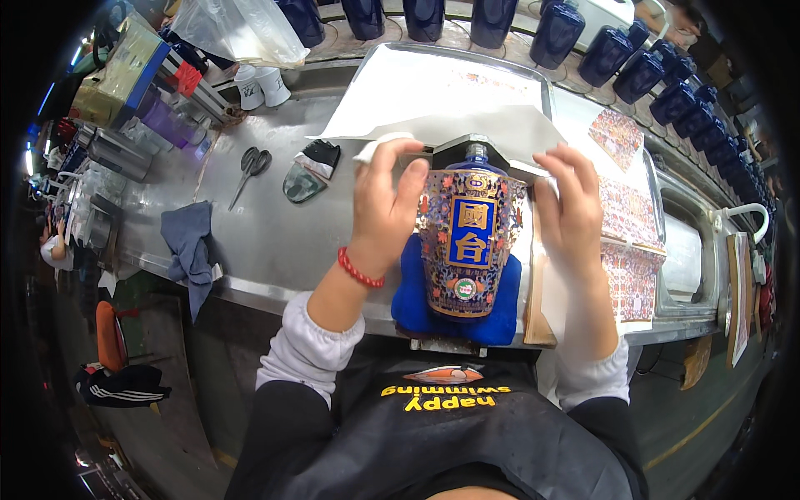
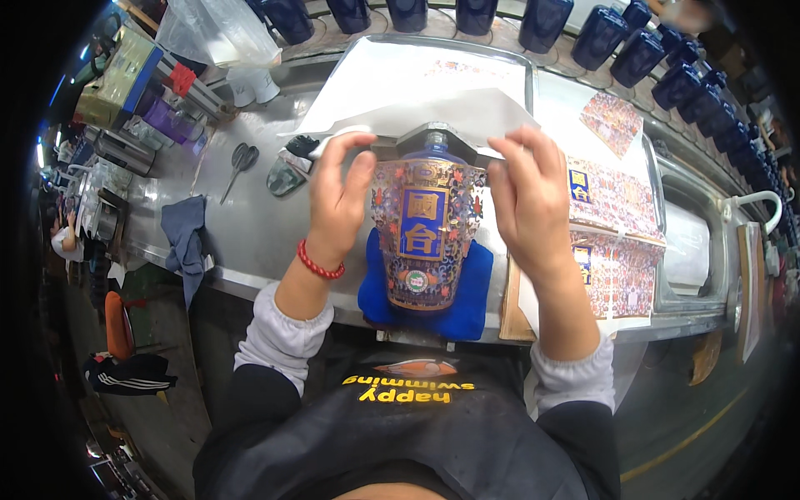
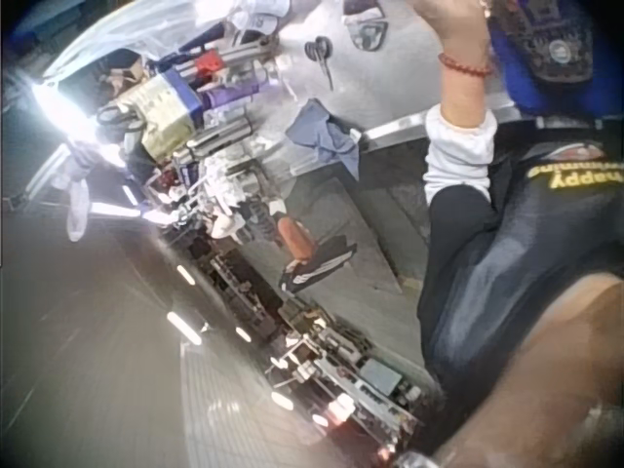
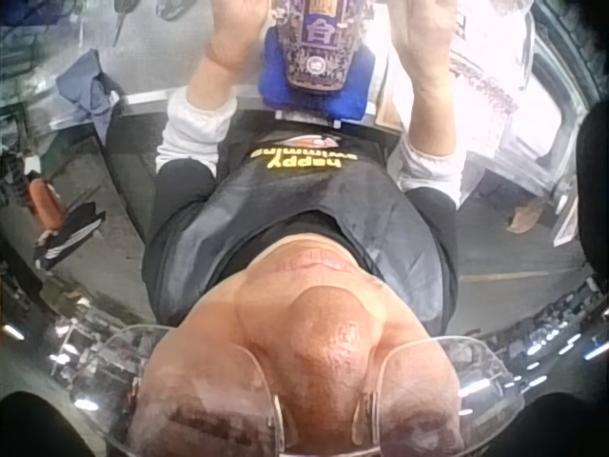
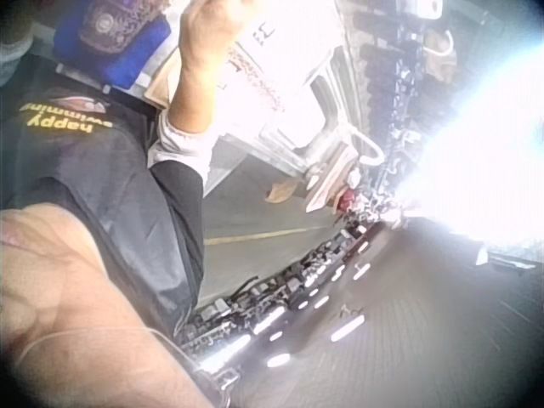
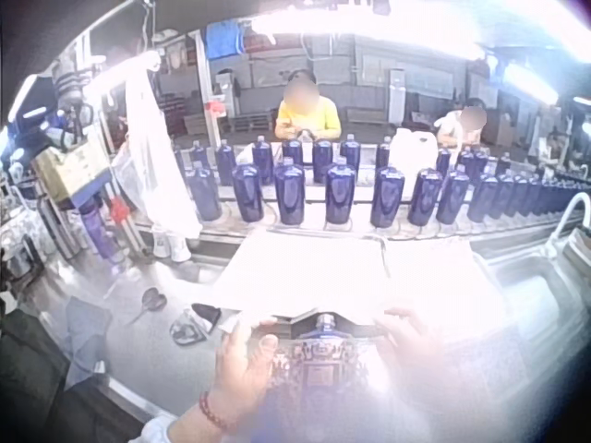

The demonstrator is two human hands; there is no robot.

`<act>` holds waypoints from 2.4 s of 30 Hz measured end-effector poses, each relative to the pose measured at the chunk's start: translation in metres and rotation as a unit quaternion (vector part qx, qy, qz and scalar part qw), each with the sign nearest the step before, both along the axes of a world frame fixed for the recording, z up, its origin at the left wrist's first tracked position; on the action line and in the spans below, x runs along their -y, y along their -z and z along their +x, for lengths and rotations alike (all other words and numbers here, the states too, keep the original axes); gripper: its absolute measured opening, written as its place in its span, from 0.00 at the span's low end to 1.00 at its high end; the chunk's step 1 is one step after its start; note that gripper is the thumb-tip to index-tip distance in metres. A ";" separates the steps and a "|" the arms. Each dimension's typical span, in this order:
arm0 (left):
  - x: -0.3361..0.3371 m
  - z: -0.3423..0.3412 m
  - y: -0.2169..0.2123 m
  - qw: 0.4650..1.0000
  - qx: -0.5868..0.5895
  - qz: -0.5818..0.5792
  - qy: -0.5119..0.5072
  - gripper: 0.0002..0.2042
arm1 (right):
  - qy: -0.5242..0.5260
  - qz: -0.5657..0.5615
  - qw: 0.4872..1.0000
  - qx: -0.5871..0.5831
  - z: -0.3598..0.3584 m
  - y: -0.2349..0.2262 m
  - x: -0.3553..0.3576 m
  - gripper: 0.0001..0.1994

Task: The person applies a decorative label to a blue bottle using a green sponge and a white cloth. They smooth the label onto the bottle, wipe the surface, and handle printed label sheets and a metal bowl near a sink.

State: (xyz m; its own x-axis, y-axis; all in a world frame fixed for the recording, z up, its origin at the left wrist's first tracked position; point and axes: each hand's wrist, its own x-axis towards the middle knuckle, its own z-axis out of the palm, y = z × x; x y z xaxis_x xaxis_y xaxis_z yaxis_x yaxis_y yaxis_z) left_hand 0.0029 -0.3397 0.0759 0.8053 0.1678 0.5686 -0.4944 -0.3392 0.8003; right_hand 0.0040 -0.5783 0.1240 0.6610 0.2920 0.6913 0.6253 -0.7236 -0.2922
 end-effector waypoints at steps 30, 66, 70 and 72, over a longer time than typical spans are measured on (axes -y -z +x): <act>-0.011 -0.100 0.013 0.939 0.009 0.314 0.138 0.56 | -0.174 0.091 0.944 -0.265 -0.059 0.069 0.019 0.48; -0.002 -0.079 0.039 0.968 -0.102 0.057 0.223 0.47 | -0.132 0.083 0.953 -0.260 -0.096 0.053 0.013 0.41; -0.001 -0.076 0.038 0.963 -0.111 0.077 0.232 0.51 | -0.131 0.084 0.950 -0.270 -0.093 0.055 0.016 0.37; -0.001 -0.076 0.037 0.960 -0.126 0.056 0.243 0.52 | -0.131 0.127 0.945 -0.271 -0.091 0.057 0.019 0.36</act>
